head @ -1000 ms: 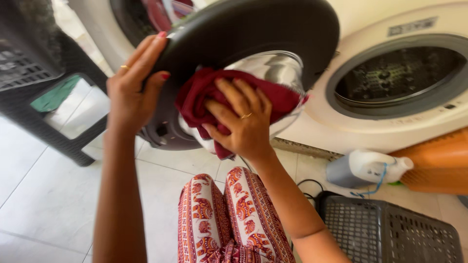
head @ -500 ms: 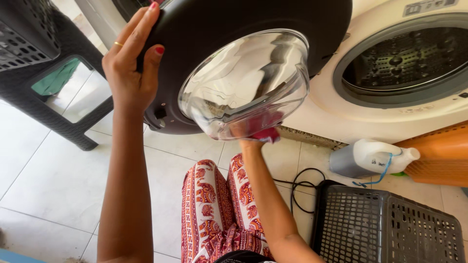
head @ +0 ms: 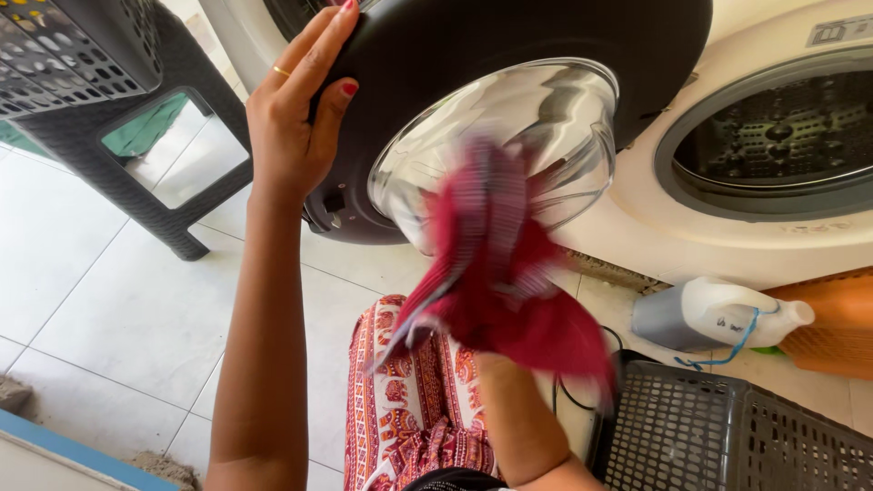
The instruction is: The person wipes the doors and front panels of stacked washing machines with a red cloth, moving between machines and wiping the glass doors and rubber rims. They then take clothes from a basket, place garments onto pink hangers, and hang them on a drying rack.
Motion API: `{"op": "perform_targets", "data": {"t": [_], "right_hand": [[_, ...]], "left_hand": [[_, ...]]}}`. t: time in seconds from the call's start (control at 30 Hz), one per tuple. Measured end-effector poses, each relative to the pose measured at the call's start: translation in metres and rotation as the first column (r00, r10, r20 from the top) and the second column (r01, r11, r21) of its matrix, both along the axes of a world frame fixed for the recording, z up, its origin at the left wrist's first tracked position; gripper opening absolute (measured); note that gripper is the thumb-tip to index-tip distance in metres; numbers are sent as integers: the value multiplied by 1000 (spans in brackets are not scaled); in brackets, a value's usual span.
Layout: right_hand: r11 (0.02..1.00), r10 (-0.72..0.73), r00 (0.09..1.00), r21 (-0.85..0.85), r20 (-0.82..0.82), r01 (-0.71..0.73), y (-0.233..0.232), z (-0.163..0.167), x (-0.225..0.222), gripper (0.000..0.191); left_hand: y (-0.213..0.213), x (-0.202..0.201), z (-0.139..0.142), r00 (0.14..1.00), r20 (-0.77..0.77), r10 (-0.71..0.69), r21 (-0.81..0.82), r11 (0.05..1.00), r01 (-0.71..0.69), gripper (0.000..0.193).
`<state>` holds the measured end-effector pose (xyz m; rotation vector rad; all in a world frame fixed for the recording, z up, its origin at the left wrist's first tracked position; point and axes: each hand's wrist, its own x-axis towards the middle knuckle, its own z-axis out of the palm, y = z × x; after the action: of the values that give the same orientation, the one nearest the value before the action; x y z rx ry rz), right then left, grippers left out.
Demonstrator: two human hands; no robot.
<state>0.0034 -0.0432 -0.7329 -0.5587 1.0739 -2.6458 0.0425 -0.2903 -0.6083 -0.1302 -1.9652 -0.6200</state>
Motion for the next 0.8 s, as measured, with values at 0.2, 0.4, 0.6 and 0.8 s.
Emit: {"op": "perform_targets", "data": {"t": [0.2, 0.4, 0.6, 0.8], "right_hand": [[487, -607, 401, 78, -686, 870, 7, 22, -81, 56], [380, -311, 195, 66, -930, 923, -60, -89, -22, 70], [515, -753, 541, 176, -375, 839, 0, -70, -112, 66], [609, -360, 399, 112, -843, 785, 75, 26, -215, 38]], "left_hand": [[1, -1, 1, 1000, -13, 17, -7, 1000, -17, 38], [2, -2, 2, 998, -35, -43, 9, 999, 44, 31], [2, -5, -1, 996, -61, -66, 16, 998, 67, 36], [1, -7, -1, 995, -68, -76, -21, 997, 75, 36]]}}
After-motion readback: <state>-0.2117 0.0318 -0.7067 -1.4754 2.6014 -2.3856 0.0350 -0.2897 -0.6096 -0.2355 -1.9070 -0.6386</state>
